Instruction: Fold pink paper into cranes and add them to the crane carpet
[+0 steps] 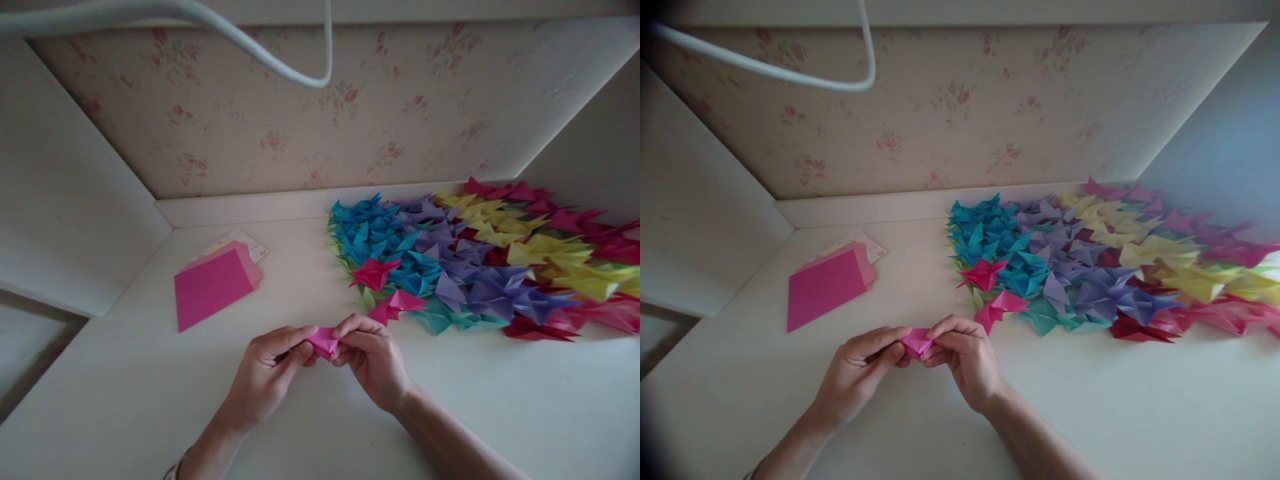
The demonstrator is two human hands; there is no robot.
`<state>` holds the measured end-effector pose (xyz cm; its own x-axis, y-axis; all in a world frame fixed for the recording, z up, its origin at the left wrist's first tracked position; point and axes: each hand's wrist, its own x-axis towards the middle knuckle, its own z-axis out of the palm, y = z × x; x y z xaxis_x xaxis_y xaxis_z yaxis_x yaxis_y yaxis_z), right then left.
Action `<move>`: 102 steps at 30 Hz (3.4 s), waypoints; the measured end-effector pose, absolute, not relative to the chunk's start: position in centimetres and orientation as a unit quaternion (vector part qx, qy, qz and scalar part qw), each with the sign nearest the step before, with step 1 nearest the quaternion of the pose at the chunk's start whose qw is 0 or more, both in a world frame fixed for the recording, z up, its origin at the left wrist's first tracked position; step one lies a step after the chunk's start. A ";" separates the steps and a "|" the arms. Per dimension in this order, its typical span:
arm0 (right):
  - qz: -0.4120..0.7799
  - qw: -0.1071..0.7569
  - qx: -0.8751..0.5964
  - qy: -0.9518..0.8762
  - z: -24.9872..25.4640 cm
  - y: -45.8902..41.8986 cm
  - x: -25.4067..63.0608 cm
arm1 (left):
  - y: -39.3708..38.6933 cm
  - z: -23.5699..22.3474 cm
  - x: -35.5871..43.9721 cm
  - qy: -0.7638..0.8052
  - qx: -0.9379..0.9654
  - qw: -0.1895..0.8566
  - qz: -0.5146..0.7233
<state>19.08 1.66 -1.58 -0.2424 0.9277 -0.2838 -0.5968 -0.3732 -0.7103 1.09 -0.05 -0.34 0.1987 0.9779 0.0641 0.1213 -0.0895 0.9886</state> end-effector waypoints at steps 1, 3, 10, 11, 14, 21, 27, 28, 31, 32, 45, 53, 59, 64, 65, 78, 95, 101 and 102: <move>0.751 0.511 -0.345 -0.235 -1.6 1.7 19.1 | 0.0 -0.3 1.0 0.455 0.631 0.459 0.429; 0.755 0.513 -0.339 -0.227 -1.5 1.7 19.1 | 0.1 -0.2 0.9 0.443 0.685 0.387 0.430; 0.775 0.471 -0.336 -0.254 -1.6 1.4 19.0 | 0.1 -0.5 0.9 0.476 0.700 0.287 0.448; 0.776 0.466 -0.331 -0.267 -1.6 1.4 19.0 | 0.1 -0.5 1.1 0.483 0.693 0.292 0.448; 0.758 0.464 -0.324 -0.324 -1.6 1.3 18.8 | 0.0 -0.5 1.4 0.524 0.645 0.336 0.443; 0.613 0.448 -0.432 -0.487 -2.1 1.4 18.5 | 0.3 -1.0 1.9 0.546 0.512 0.516 0.417; 0.567 0.418 -0.462 -0.539 -2.4 1.3 18.6 | 0.0 -0.8 2.4 0.556 0.577 0.467 0.374; 0.563 0.412 -0.462 -0.548 -2.4 1.3 18.5 | -0.1 -0.8 2.5 0.561 0.603 0.435 0.364; 0.553 0.397 -0.458 -0.572 -2.2 1.2 18.5 | -0.4 -0.7 2.7 0.565 0.642 0.389 0.342; 0.550 0.394 -0.457 -0.577 -2.2 1.1 18.5 | -0.5 -0.6 2.8 0.564 0.644 0.390 0.340; 0.549 0.359 -0.432 -0.619 -2.1 0.8 18.6 | -0.6 -1.0 2.8 0.560 0.655 0.393 0.320; 0.613 0.359 -0.407 -0.574 -1.8 0.8 18.0 | -0.7 -1.3 2.7 0.531 0.669 0.389 0.344; 0.592 0.355 -0.418 -0.590 -1.6 0.8 18.4 | -0.7 -0.8 2.6 0.547 0.636 0.415 0.353; 0.594 0.399 -0.447 -0.536 -1.7 1.3 18.9 | -0.6 -0.6 2.4 0.560 0.608 0.446 0.343; 0.598 0.405 -0.448 -0.526 -1.7 1.4 18.9 | -0.6 -0.5 2.4 0.557 0.608 0.450 0.343; 0.534 0.412 -0.453 -0.583 -2.2 0.7 18.1 | -0.4 -0.3 2.5 0.560 0.566 0.484 0.365; 0.611 0.420 -0.419 -0.524 -1.9 0.5 17.7 | -0.6 -0.7 2.5 0.530 0.630 0.429 0.372; 0.606 0.454 -0.425 -0.496 -1.7 1.1 18.2 | -0.7 -0.3 2.7 0.516 0.572 0.527 0.360; 0.607 0.452 -0.425 -0.497 -1.6 1.1 18.2 | -0.7 -0.4 2.7 0.513 0.561 0.539 0.363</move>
<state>18.21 1.06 -1.65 -0.2300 0.9709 -0.0670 -0.1253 -0.0978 -0.9873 2.72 -0.74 -0.36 0.2099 0.9668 -0.1455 0.1832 0.1073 0.9772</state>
